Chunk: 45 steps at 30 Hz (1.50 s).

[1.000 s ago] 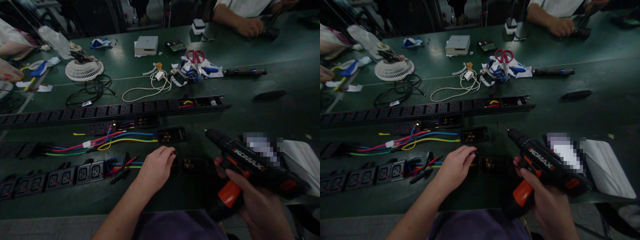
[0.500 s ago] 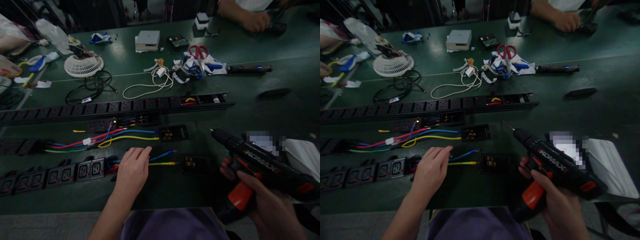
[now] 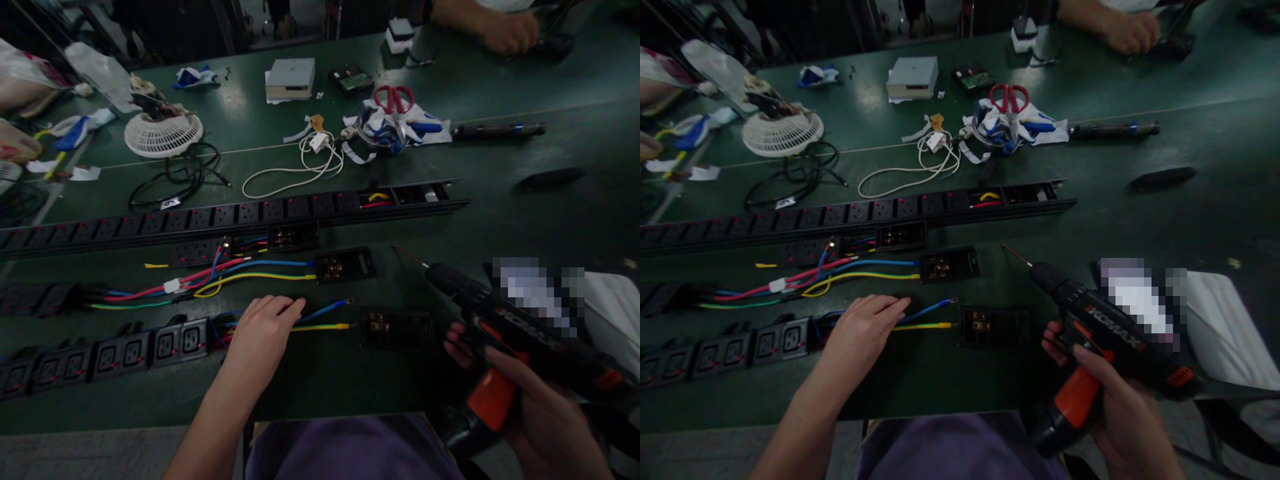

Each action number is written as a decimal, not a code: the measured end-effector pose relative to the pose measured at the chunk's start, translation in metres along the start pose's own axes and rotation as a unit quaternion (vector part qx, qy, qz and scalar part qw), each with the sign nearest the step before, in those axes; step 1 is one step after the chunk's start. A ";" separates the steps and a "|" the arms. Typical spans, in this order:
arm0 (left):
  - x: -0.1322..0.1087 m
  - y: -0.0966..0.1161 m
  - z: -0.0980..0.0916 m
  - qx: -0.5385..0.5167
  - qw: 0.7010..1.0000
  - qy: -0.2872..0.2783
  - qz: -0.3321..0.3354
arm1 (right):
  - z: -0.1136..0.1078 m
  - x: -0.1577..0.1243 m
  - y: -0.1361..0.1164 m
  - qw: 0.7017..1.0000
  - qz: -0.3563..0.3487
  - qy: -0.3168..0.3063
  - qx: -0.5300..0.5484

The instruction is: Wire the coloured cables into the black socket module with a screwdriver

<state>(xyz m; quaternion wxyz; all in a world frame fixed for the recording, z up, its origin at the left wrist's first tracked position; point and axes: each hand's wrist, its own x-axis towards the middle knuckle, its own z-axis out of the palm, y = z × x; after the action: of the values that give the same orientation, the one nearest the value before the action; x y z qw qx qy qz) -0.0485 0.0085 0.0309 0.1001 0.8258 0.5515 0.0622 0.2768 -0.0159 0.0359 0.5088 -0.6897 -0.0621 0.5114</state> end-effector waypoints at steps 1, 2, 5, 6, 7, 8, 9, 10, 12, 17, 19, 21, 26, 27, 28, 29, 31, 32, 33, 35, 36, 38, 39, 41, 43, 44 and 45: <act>-0.001 0.001 0.000 0.003 1.000 0.000 0.005 | -0.001 0.001 0.001 1.000 -0.002 -0.007 -0.001; -0.001 0.002 -0.001 0.007 1.000 0.003 0.011 | -0.002 0.002 0.001 1.000 -0.006 -0.010 -0.002; -0.004 0.006 0.000 0.017 0.999 0.021 0.024 | -0.003 0.004 0.003 1.000 -0.012 -0.020 -0.003; -0.005 0.007 0.001 0.017 0.999 0.029 0.027 | -0.003 0.005 0.004 1.000 -0.014 -0.027 -0.004; -0.006 0.008 0.002 0.013 0.999 0.038 0.029 | -0.003 0.005 0.004 0.999 -0.014 -0.034 -0.006; -0.007 0.008 0.004 0.005 0.999 0.045 0.028 | -0.002 0.006 0.005 0.999 -0.015 -0.039 -0.007; -0.007 0.008 0.006 -0.007 0.998 0.053 0.025 | -0.001 0.007 0.005 0.999 -0.015 -0.043 -0.006; -0.008 0.008 0.008 -0.023 0.998 0.063 0.020 | 0.000 0.007 0.005 0.999 -0.016 -0.048 -0.005; -0.007 0.007 0.012 -0.065 0.995 0.080 0.003 | 0.003 0.008 0.005 0.998 -0.012 -0.057 -0.004; 0.001 0.016 0.008 -0.236 0.950 0.183 -0.096 | 0.010 0.005 0.002 0.998 -0.008 -0.060 -0.007; 0.006 0.023 0.003 -0.365 0.898 0.177 -0.168 | 0.012 0.004 0.001 0.998 -0.006 -0.054 -0.006; 0.012 0.027 -0.003 -0.499 0.825 0.147 -0.218 | 0.012 0.004 0.001 0.999 -0.004 -0.049 -0.006; 0.021 0.030 -0.006 -0.697 0.661 0.052 -0.275 | 0.011 0.004 0.004 0.998 -0.012 -0.054 -0.014; 0.021 0.030 -0.006 -0.680 0.680 0.036 -0.273 | 0.011 0.004 0.005 0.998 -0.016 -0.056 -0.019; 0.021 0.031 -0.006 -0.639 0.722 0.026 -0.264 | 0.010 0.004 0.005 0.998 -0.021 -0.055 -0.025; 0.020 0.031 -0.006 -0.578 0.778 0.020 -0.246 | 0.010 0.004 0.006 0.998 -0.026 -0.053 -0.032; 0.020 0.034 -0.006 -0.410 0.895 0.025 -0.175 | 0.010 0.003 0.006 0.997 -0.036 -0.052 -0.050; 0.021 0.035 -0.005 -0.328 0.935 0.028 -0.129 | 0.011 0.002 0.005 0.996 -0.039 -0.053 -0.059; 0.022 0.036 -0.004 -0.269 0.959 0.025 -0.086 | 0.012 0.002 0.005 0.996 -0.041 -0.054 -0.065; 0.025 0.037 0.000 -0.190 0.981 -0.001 -0.024 | 0.016 0.000 0.005 0.995 -0.047 -0.059 -0.071; 0.027 0.037 0.002 -0.164 0.986 -0.014 -0.009 | 0.019 -0.001 0.004 0.994 -0.050 -0.060 -0.071; 0.029 0.036 0.006 -0.137 0.990 -0.039 0.015 | 0.024 -0.004 0.004 0.994 -0.049 -0.071 -0.070; 0.030 0.036 0.008 -0.134 0.990 -0.048 0.024 | 0.026 -0.005 0.004 0.994 -0.045 -0.079 -0.068; 0.030 0.036 0.010 -0.142 0.987 -0.060 0.039 | 0.028 -0.006 0.005 0.993 -0.034 -0.092 -0.060; 0.028 0.036 0.011 -0.155 0.985 -0.060 0.041 | 0.029 -0.007 0.007 0.993 -0.041 -0.100 -0.049; 0.027 0.037 0.011 -0.160 0.985 -0.058 0.037 | 0.029 -0.007 0.008 0.993 -0.051 -0.100 -0.047; 0.026 0.038 0.012 -0.164 0.985 -0.054 0.032 | 0.029 -0.007 0.008 0.992 -0.058 -0.102 -0.049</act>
<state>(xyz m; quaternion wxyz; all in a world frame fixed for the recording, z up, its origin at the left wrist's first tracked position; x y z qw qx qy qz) -0.0020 0.0177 0.0281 0.2615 0.8174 0.5013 0.1106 0.2481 -0.0056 0.0348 0.4943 -0.6533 -0.1784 0.5450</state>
